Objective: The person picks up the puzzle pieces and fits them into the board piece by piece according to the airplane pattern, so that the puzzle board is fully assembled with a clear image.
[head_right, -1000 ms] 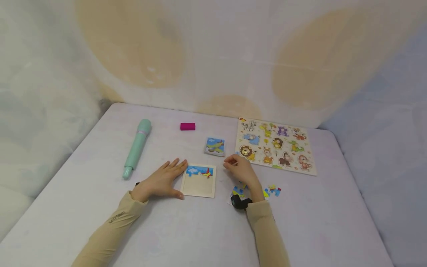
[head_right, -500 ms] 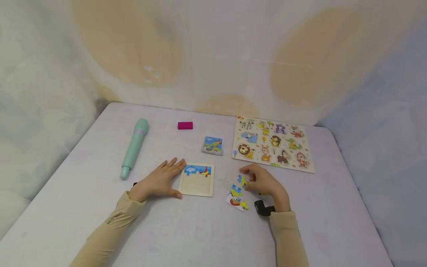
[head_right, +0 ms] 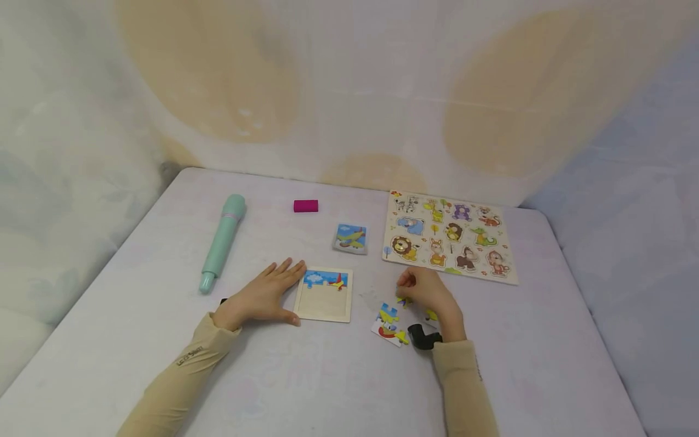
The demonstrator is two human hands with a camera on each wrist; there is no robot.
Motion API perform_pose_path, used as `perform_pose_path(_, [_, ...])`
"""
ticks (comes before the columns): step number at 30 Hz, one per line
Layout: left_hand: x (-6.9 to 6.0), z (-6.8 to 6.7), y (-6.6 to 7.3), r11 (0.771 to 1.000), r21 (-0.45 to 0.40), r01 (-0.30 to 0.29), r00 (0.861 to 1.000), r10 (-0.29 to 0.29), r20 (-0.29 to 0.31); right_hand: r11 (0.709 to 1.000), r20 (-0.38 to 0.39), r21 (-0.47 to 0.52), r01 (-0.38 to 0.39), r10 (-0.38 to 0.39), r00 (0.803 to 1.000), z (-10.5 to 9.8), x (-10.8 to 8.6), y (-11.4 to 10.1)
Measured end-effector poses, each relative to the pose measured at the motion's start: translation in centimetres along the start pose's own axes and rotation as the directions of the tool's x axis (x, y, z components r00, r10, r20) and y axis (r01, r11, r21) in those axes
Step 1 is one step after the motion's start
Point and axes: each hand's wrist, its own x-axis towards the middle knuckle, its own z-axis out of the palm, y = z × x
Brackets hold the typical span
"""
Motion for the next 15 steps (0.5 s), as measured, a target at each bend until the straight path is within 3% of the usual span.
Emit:
perform_pose_path(6, [0.07,0.0,0.13,1.0,-0.009,-0.002,1.0,0.002,-0.002,0.996,0.022,-0.086,-0.029,0.031,0.999,-0.43,-0.28,-0.15])
perform_pose_path(11, [-0.02,-0.13,0.13,1.0,0.0,0.009,1.0,-0.009,-0.008,0.997,0.014,-0.061,-0.046,0.047,0.999,-0.52,-0.33,0.18])
perform_pose_path(15, [-0.14,-0.18,0.07,1.0,0.002,0.01,1.0,-0.01,-0.001,1.0,-0.023,0.02,-0.014,0.015,1.0,-0.23,0.09,-0.01])
